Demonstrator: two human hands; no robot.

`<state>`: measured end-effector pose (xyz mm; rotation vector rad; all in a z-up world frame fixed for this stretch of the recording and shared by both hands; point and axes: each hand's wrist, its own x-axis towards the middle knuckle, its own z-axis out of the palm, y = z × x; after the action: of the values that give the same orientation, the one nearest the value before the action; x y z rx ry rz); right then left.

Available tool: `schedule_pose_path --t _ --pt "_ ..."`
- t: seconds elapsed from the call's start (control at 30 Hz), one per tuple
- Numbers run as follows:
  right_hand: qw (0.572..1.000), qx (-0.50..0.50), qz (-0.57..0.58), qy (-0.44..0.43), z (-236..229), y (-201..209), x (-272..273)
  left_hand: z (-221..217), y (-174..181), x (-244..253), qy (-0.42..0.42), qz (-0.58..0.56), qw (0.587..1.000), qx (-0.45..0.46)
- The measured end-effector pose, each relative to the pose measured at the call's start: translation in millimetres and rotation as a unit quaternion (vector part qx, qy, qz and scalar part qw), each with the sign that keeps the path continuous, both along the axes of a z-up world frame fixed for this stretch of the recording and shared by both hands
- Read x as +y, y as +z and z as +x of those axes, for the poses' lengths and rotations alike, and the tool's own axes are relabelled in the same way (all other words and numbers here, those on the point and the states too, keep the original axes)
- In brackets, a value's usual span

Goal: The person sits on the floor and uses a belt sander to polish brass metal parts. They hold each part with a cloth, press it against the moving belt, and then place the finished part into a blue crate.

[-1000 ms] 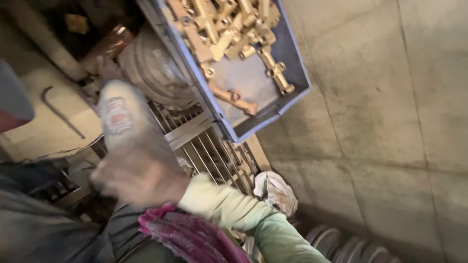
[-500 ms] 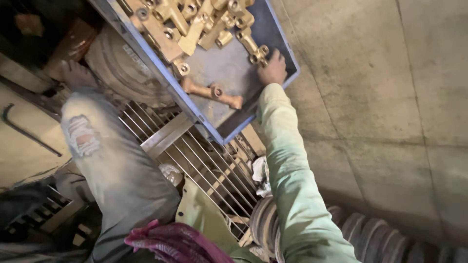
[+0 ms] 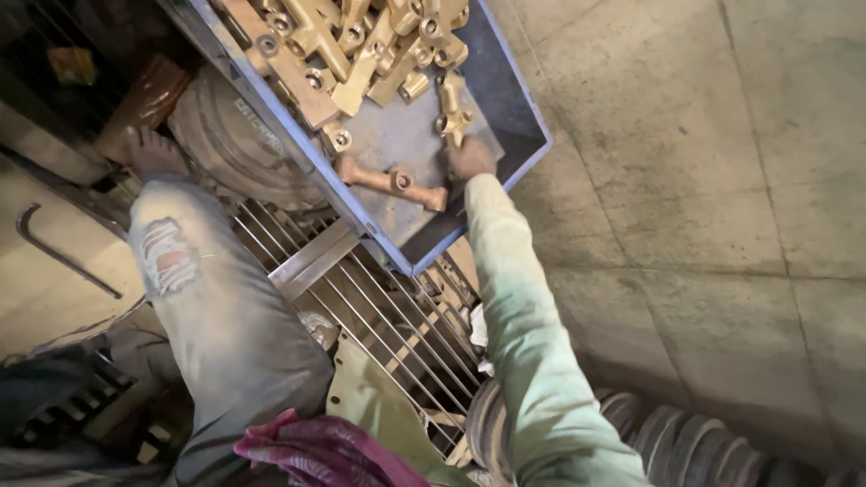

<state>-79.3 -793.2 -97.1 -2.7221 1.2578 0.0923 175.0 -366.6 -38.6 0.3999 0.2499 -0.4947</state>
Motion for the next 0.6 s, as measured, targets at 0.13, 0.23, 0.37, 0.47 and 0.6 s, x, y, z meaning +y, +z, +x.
schedule_pose_path --t 0.13,0.23,0.37,0.47,0.6 --pt "0.893 -0.280 0.330 -0.125 -21.0 33.8 64.9 1.7 -34.1 12.0 -0.006 -0.034 0.998 -0.060" --pt "0.786 -0.393 0.470 -0.089 -68.5 81.2 125.9 8.6 -76.1 8.6 0.013 0.021 1.000 -0.007" --pt "0.796 -0.337 0.500 -0.051 -90.0 128.1 223.2 12.5 -139.7 6.7 0.094 -0.110 0.981 -0.130" --pt "0.816 -0.274 0.507 -0.034 -68.4 133.8 311.2 13.8 -161.9 33.0 0.094 -0.064 0.990 -0.080" --pt "0.714 -0.151 0.588 0.348 -45.3 151.2 389.3 -72.7 -166.8 150.9 0.025 0.036 0.999 -0.009"
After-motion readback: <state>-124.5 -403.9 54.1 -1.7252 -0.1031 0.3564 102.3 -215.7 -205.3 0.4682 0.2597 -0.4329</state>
